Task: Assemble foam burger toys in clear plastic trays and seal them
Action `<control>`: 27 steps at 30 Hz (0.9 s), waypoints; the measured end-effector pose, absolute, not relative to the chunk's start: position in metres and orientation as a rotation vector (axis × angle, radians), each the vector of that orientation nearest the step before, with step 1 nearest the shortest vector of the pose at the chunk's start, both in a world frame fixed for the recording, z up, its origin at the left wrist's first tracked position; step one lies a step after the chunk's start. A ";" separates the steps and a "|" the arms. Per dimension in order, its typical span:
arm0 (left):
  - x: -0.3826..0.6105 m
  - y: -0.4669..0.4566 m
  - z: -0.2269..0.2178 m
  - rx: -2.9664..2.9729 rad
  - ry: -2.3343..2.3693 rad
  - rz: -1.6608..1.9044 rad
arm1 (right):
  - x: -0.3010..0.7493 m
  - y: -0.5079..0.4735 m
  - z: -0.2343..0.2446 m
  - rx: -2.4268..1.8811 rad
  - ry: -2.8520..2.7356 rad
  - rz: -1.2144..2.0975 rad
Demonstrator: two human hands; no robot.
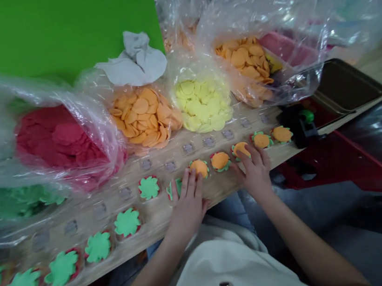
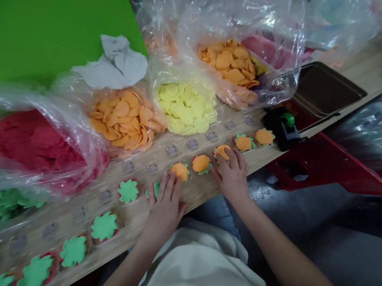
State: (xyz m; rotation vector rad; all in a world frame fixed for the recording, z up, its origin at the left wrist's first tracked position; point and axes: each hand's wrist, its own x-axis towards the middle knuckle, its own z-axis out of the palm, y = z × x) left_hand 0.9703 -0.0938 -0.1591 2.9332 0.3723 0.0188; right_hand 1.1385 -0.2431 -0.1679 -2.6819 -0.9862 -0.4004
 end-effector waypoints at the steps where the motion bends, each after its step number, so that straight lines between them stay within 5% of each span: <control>1: 0.971 -0.094 -0.157 2.923 0.379 0.042 | 1.139 -0.237 -0.167 -2.710 -1.014 -0.385; 12: 0.985 -0.088 -0.150 2.089 0.498 0.386 | 1.141 -0.218 -0.171 -2.331 -0.916 -0.109; 18: 1.027 -0.089 -0.129 0.888 0.530 0.040 | 1.129 -0.215 -0.132 -1.644 -0.349 0.598; 27: 1.018 -0.086 -0.106 0.588 0.554 -0.032 | 1.129 -0.214 -0.101 -1.526 -0.403 0.778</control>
